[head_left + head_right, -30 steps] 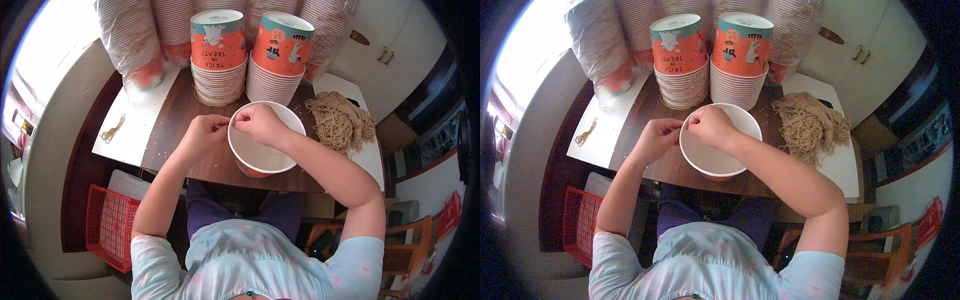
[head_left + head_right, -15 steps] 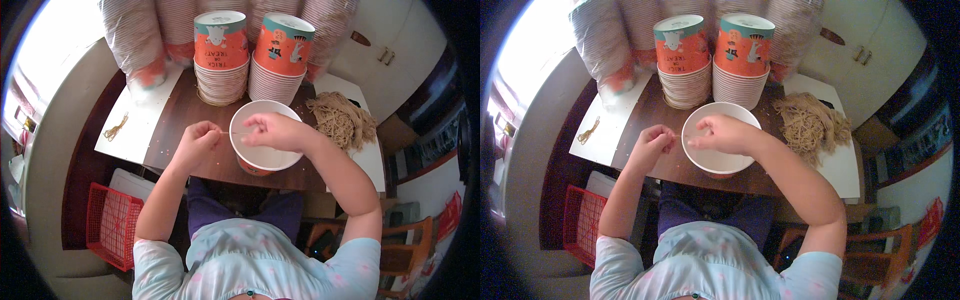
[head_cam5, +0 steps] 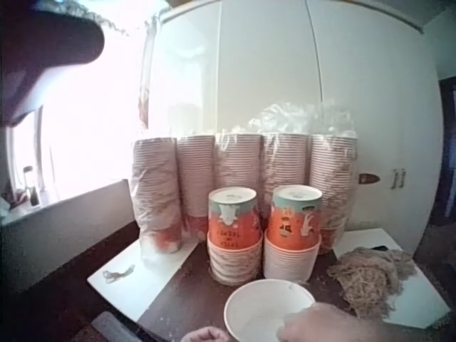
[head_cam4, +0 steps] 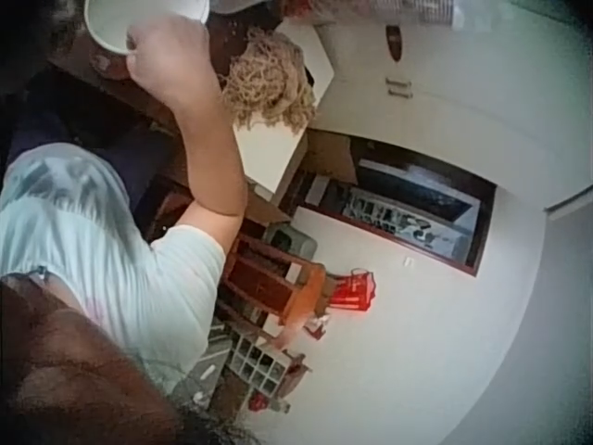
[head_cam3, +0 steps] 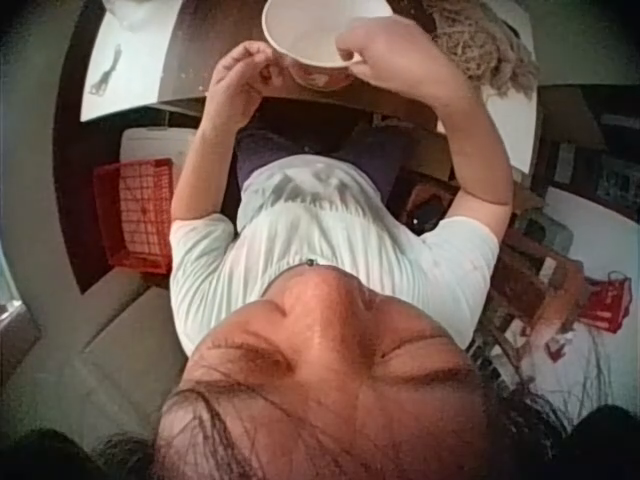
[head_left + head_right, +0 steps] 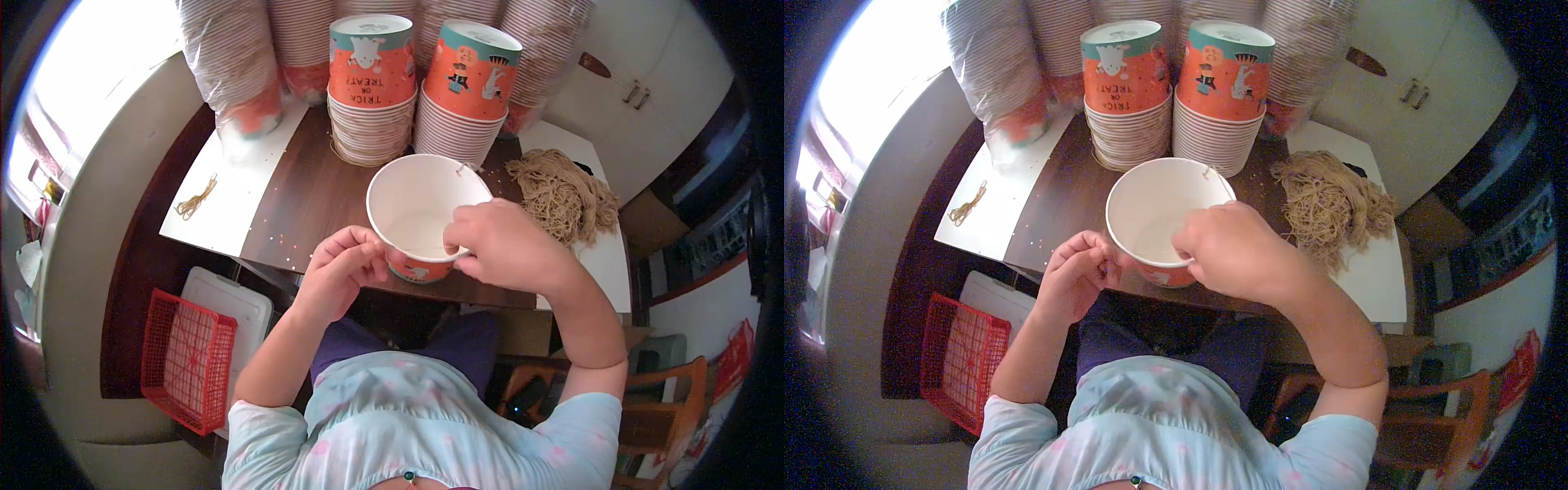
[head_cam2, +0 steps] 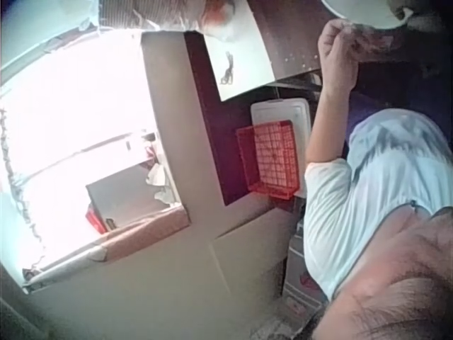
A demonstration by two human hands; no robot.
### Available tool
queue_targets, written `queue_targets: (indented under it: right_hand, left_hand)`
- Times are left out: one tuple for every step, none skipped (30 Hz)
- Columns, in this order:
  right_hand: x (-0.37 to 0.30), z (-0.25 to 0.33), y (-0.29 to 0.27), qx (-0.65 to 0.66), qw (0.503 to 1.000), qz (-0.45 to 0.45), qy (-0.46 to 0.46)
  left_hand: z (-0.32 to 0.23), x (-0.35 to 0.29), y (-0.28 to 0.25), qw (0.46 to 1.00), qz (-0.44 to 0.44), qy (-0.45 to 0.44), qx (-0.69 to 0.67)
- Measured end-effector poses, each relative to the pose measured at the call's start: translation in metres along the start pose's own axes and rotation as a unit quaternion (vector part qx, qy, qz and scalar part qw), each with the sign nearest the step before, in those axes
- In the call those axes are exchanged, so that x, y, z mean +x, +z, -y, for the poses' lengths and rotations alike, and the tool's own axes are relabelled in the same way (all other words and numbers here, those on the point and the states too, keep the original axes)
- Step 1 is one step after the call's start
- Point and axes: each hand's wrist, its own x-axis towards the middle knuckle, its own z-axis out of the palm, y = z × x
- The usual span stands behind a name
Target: Attaching thin strings or cords to pre-printed paper buckets as part of an assembly process.
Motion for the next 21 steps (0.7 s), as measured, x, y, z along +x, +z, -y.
queue_targets:
  right_hand:
    - [0.000,0.000,-0.001,-0.029,0.999,-0.033,-0.006]
    - [0.000,0.001,-0.001,-0.058,0.996,-0.066,-0.012]
    - [0.000,0.002,-0.001,-0.059,0.996,-0.067,-0.013]
    - [0.000,0.002,0.001,-0.039,0.994,-0.086,-0.047]
    - [-0.001,0.002,0.002,-0.018,0.991,-0.105,-0.081]
    - [0.000,0.004,0.001,-0.019,0.991,-0.105,-0.081]
    - [0.002,0.008,-0.001,0.018,0.987,-0.105,-0.118]
    - [0.005,0.011,-0.003,0.055,0.981,-0.105,-0.155]
    - [0.009,0.011,-0.003,0.056,0.980,-0.106,-0.156]
    - [0.012,0.010,-0.004,0.083,0.978,-0.118,-0.153]
    - [0.017,0.008,-0.006,0.111,0.974,-0.130,-0.150]
    - [0.022,0.006,-0.007,0.118,0.970,-0.145,-0.154]
    - [0.024,0.004,-0.010,0.119,0.970,-0.145,-0.155]
    - [0.025,0.004,-0.014,0.152,0.971,-0.139,-0.123]
    - [0.027,0.004,-0.016,0.184,0.970,-0.132,-0.090]
    - [0.028,-0.001,-0.015,0.192,0.969,-0.133,-0.081]
    - [0.027,-0.003,-0.014,0.192,0.969,-0.131,-0.084]
    - [0.025,-0.005,-0.013,0.203,0.971,-0.117,-0.044]
    - [0.023,-0.006,-0.011,0.214,0.972,-0.102,-0.004]
    - [0.021,-0.007,-0.009,0.215,0.972,-0.098,-0.008]
    - [0.020,-0.009,-0.007,0.222,0.971,-0.090,0.015]
  left_hand:
    - [0.001,0.000,0.001,0.999,-0.026,0.011,0.015]
    - [0.002,0.000,0.001,0.999,-0.026,0.012,0.015]
    - [0.004,-0.002,0.002,0.999,-0.029,0.013,0.004]
    - [0.006,-0.003,0.002,0.999,-0.032,0.013,-0.008]
    - [0.007,-0.003,0.005,0.999,-0.031,0.013,-0.008]
    - [0.007,-0.003,0.008,0.999,-0.032,0.014,-0.003]
    - [0.006,-0.005,0.011,0.999,-0.034,0.016,0.003]
    - [0.006,-0.006,0.011,0.999,-0.035,0.016,0.005]
    - [0.006,-0.007,0.012,0.999,-0.033,0.029,0.020]
    - [0.005,-0.007,0.013,0.998,-0.026,0.041,0.035]
    - [0.006,-0.007,0.012,0.998,-0.024,0.039,0.036]
    - [0.007,-0.008,0.011,0.994,-0.045,0.067,0.077]
    - [0.007,-0.010,0.008,0.986,-0.070,0.097,0.119]
    - [0.007,-0.011,0.005,0.985,-0.072,0.096,0.121]
    - [0.007,-0.012,0.000,0.990,-0.071,0.102,0.071]
    - [0.008,-0.013,-0.003,0.991,-0.071,0.110,0.021]
    - [0.010,-0.014,-0.005,0.990,-0.078,0.119,0.013]
    - [0.012,-0.014,-0.007,0.989,-0.081,0.121,0.013]
    - [0.014,-0.016,-0.007,0.985,-0.109,0.130,-0.017]
    - [0.017,-0.017,-0.008,0.980,-0.135,0.138,-0.046]
    - [0.019,-0.019,-0.010,0.979,-0.140,0.141,-0.046]
